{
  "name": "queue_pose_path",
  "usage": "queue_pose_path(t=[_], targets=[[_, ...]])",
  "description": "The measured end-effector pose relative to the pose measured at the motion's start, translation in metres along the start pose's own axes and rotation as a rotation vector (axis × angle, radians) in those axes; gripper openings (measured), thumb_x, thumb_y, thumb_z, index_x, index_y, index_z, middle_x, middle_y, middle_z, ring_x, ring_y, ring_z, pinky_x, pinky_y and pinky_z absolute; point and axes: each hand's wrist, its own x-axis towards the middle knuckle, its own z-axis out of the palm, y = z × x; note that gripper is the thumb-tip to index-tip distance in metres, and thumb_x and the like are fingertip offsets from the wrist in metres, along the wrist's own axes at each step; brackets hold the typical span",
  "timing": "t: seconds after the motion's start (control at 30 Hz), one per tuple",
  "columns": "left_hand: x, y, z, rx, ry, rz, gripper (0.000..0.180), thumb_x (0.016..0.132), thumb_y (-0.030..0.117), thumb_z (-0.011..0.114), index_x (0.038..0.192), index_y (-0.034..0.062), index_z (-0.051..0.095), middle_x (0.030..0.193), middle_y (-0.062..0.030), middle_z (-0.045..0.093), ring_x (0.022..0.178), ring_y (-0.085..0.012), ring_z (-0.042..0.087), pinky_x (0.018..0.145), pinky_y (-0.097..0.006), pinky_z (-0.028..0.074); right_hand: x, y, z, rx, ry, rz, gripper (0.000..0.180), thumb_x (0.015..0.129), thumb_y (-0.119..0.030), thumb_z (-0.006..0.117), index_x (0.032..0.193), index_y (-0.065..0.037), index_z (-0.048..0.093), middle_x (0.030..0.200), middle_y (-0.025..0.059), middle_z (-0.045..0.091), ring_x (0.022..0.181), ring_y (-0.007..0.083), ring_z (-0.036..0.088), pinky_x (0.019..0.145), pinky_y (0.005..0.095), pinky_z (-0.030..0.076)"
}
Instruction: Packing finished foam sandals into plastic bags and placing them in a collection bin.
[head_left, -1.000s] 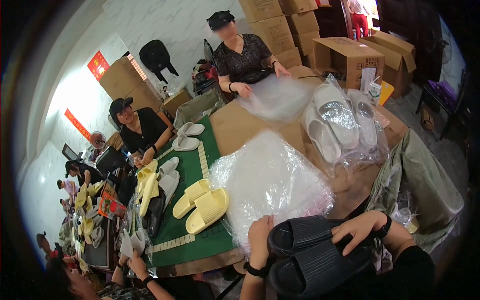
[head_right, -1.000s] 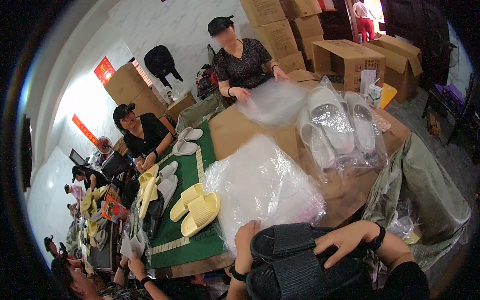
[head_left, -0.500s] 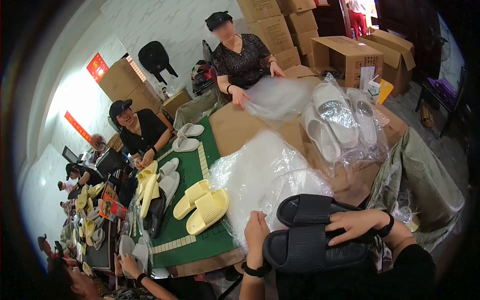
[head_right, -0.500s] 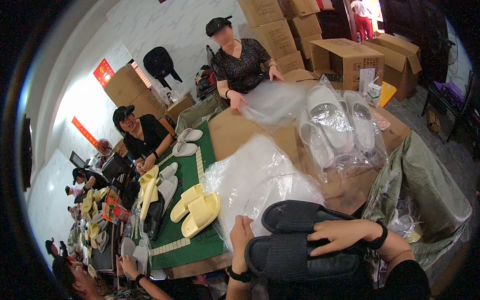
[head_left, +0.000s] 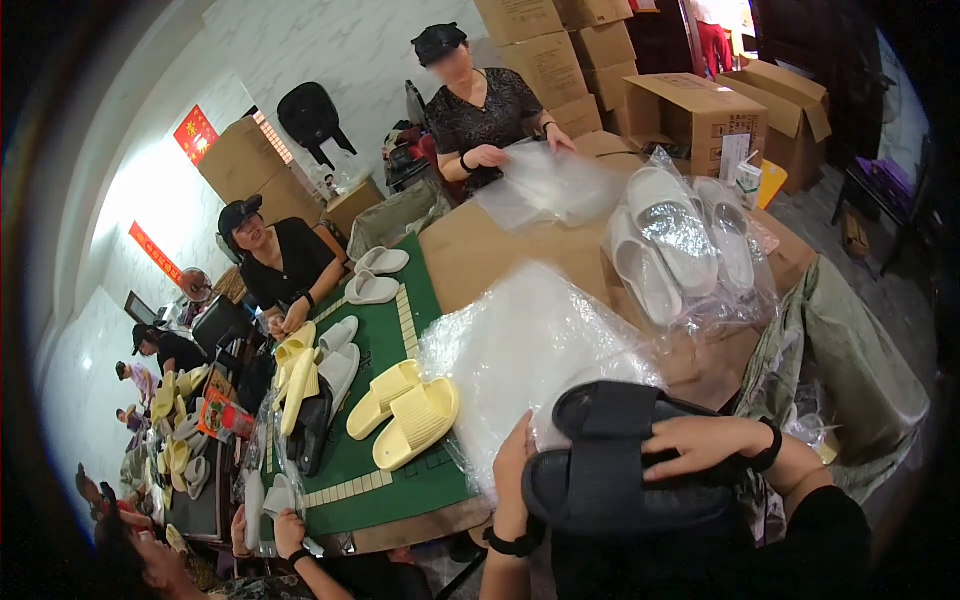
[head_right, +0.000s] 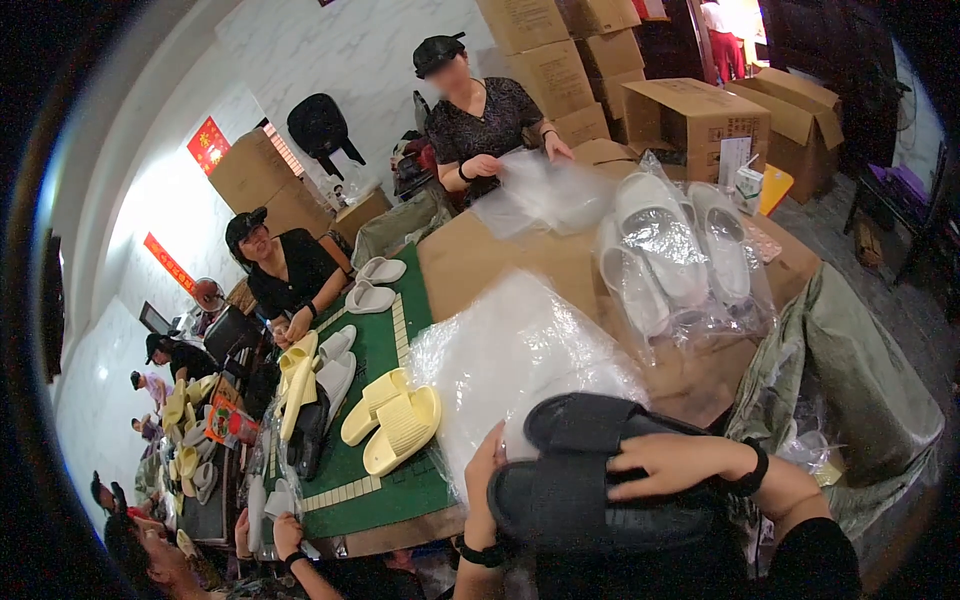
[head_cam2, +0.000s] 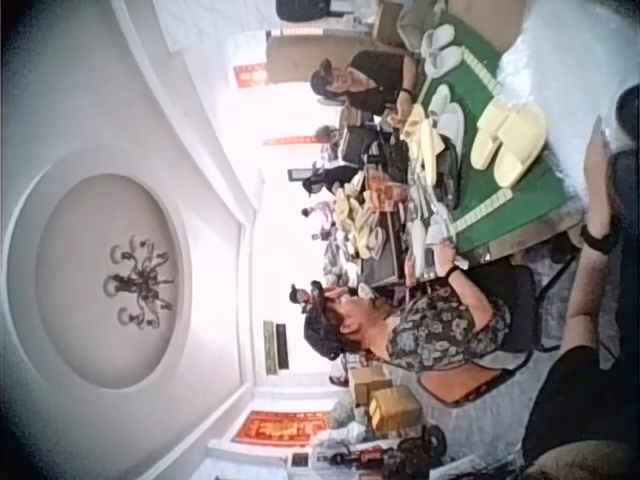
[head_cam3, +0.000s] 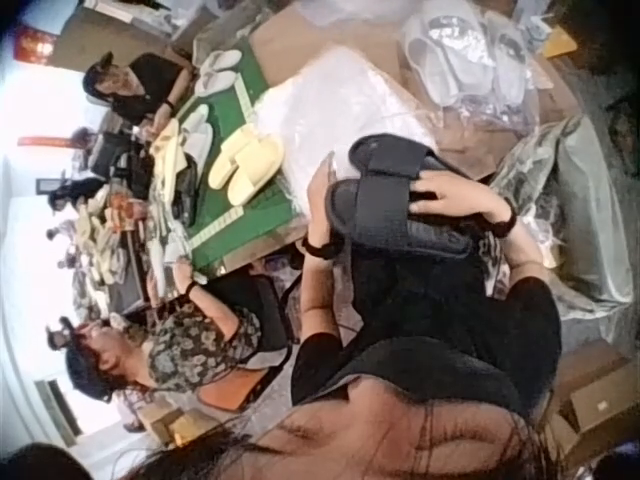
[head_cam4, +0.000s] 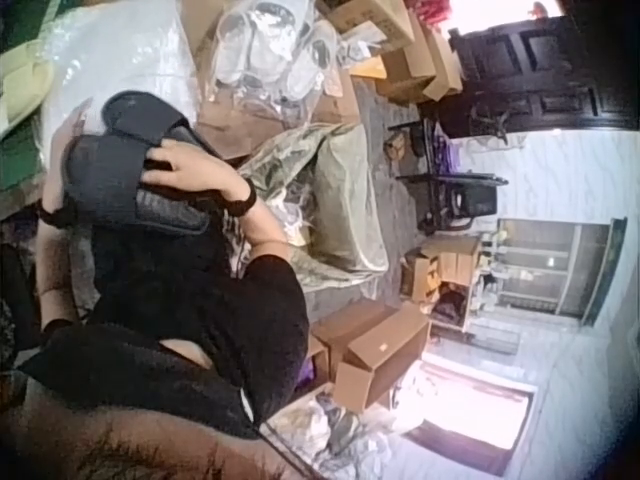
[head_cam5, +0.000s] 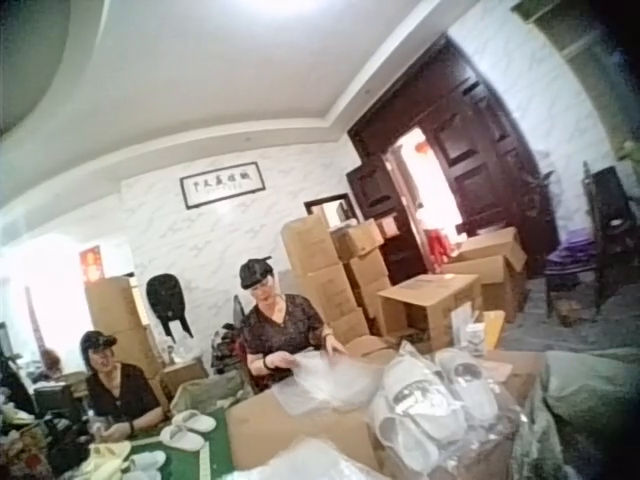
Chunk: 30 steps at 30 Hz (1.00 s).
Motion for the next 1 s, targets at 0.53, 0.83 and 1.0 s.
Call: queue_pose_path(t=[0.53, 0.83, 1.0], targets=[[-0.018, 0.051, 0.013, 0.420, -0.254, 0.255, 0.051, 0.092, 0.013, 0.049, 0.142, 0.0192, 0.039, 0.149, -0.0148, 0.029, 0.133, -0.0486, 0.026, 0.101, -0.070, 0.020, 0.030, -0.002, 0.025, -0.433, 0.354, 0.224, 0.036, 0.086, -0.037, 0.061, 0.097, -0.002, 0.064, 0.085, 0.0162, 0.058, 0.087, 0.0340, 0.055, 0.075, 0.0434, 0.045], [-0.035, 0.075, 0.006, -0.036, -0.496, 0.388, 0.056, 0.089, -0.002, 0.047, 0.142, 0.0158, 0.041, 0.153, -0.0160, 0.021, 0.136, -0.0498, 0.018, 0.111, -0.051, 0.018, 0.105, 0.048, 0.029, -0.534, 0.584, 0.179, 0.038, 0.086, -0.031, 0.058, 0.110, -0.002, 0.059, 0.093, 0.0200, 0.057, 0.091, 0.0379, 0.051, 0.075, 0.0481, 0.043], [-0.046, 0.084, 0.006, -0.096, -0.580, 0.392, 0.056, 0.091, 0.000, 0.046, 0.143, 0.0162, 0.038, 0.154, -0.0134, 0.019, 0.139, -0.0461, 0.015, 0.112, -0.050, 0.017, 0.151, 0.038, 0.022, -0.527, 0.701, 0.294, 0.040, 0.085, -0.031, 0.060, 0.111, -0.001, 0.057, 0.097, 0.0254, 0.053, 0.094, 0.0409, 0.051, 0.079, 0.0498, 0.042]])
